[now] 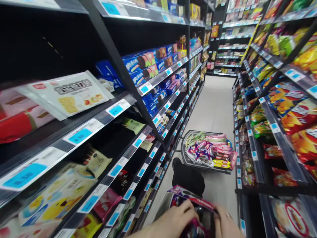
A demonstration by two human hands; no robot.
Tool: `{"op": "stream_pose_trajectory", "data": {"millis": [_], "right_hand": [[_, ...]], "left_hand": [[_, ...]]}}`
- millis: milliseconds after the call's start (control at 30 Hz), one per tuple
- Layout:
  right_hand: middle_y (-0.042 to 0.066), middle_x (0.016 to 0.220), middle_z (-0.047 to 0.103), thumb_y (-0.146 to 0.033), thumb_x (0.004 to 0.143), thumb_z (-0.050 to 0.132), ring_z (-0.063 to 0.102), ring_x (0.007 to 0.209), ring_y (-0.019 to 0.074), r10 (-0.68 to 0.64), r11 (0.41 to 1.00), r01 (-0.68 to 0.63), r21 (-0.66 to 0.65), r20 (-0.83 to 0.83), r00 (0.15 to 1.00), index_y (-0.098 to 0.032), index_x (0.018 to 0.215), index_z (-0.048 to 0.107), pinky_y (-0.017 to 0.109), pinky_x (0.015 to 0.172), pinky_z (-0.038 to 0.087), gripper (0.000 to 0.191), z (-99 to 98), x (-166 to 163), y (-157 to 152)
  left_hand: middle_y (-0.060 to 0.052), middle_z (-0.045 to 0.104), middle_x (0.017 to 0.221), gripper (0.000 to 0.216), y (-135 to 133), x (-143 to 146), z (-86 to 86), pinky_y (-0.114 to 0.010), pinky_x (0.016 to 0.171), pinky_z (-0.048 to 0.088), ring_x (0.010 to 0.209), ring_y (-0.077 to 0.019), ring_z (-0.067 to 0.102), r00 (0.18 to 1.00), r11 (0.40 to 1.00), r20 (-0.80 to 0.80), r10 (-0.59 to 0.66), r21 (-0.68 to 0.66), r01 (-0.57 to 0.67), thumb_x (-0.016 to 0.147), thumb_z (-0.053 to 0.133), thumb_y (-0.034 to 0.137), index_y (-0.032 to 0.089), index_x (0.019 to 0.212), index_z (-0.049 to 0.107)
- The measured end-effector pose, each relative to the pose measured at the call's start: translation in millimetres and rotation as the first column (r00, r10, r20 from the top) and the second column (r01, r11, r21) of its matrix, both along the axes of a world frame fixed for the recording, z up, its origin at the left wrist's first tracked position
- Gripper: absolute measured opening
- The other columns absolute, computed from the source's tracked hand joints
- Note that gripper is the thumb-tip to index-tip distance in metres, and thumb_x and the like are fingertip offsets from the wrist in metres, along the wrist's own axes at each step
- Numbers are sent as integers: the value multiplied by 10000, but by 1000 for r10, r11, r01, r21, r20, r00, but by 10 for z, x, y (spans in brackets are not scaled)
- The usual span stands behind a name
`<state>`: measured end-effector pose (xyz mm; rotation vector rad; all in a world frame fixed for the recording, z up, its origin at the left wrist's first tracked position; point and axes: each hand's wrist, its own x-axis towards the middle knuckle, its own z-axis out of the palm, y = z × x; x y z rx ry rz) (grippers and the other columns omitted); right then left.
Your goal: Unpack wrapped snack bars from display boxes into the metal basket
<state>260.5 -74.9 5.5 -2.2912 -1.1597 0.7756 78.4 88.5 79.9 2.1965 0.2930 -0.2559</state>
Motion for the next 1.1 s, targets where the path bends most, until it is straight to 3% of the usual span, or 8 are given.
{"op": "stream_pose_trajectory", "data": {"millis": [100, 200, 400, 467, 567, 800, 900, 1100], "right_hand": [[59, 1073, 728, -398, 889, 320, 698, 968, 235, -139, 989, 135, 68, 61, 988, -221, 1061, 670, 315, 784, 550, 428, 118, 159, 135], [66, 1011, 736, -380, 886, 328, 699, 936, 248, -180, 975, 170, 144, 58, 982, -214, 1007, 670, 355, 779, 547, 399, 120, 142, 302], [129, 1077, 684, -261, 919, 415, 633, 996, 277, -172, 890, 9, 455, 318, 932, -151, 1101, 619, 429, 829, 516, 294, 62, 67, 487], [135, 1098, 654, -200, 913, 481, 585, 1026, 277, -155, 806, -141, 575, 435, 887, -150, 1149, 592, 448, 878, 483, 266, 124, 78, 509], [101, 966, 638, -85, 890, 523, 561, 870, 234, -114, 736, -268, 621, 504, 856, -166, 1149, 575, 401, 793, 484, 277, 252, 57, 530], [125, 1003, 597, -258, 942, 508, 584, 905, 251, -187, 790, -144, 596, 458, 869, -159, 1091, 583, 395, 766, 504, 194, 322, 0, 479], [96, 1059, 645, -270, 995, 382, 645, 951, 209, -31, 874, -156, 460, 374, 927, -182, 1150, 558, 320, 780, 535, 250, 173, 55, 411], [95, 919, 702, -186, 973, 317, 708, 694, 186, 135, 882, -347, 319, 533, 835, -155, 1130, 556, 250, 561, 540, 287, -126, 94, 98]], "left_hand": [[-56, 529, 1170, 427, 118, 63, 226, -315, 873, 467, 975, -225, 586, 965, 967, 103, 239, -118, -227, 760, 710, 284, 238, 1153, 548], [-58, 521, 1110, 300, 177, 88, 263, -354, 970, 405, 1092, -241, 508, 818, 834, 249, 519, -359, -420, 804, 666, 253, 206, 1083, 565], [-55, 396, 1142, 355, 201, 72, 82, -317, 708, 514, 829, -173, 580, 652, 501, 169, 739, -784, -365, 811, 693, 380, 222, 1089, 536], [-56, 406, 1129, 381, 234, 52, 46, -305, 706, 504, 856, -181, 572, 657, 517, 205, 725, -793, -323, 805, 703, 413, 227, 1098, 545], [-59, 487, 1069, 368, 293, 32, 23, -352, 874, 440, 1012, -228, 520, 643, 687, 382, 663, -651, -321, 792, 721, 444, 221, 1058, 599], [-81, 523, 1146, 198, 317, 58, 88, -355, 863, 459, 1016, -213, 545, 658, 894, 611, 440, -366, -258, 860, 675, 262, 252, 1039, 591], [-82, 527, 1138, 229, 353, 50, 118, -376, 882, 450, 1033, -228, 531, 573, 874, 664, 481, -315, -369, 868, 660, 280, 260, 1081, 578], [-75, 528, 1137, 253, 386, -38, 97, -348, 870, 432, 1061, -242, 514, 407, 693, 569, 714, -494, -526, 842, 682, 340, 254, 1060, 588]]}}
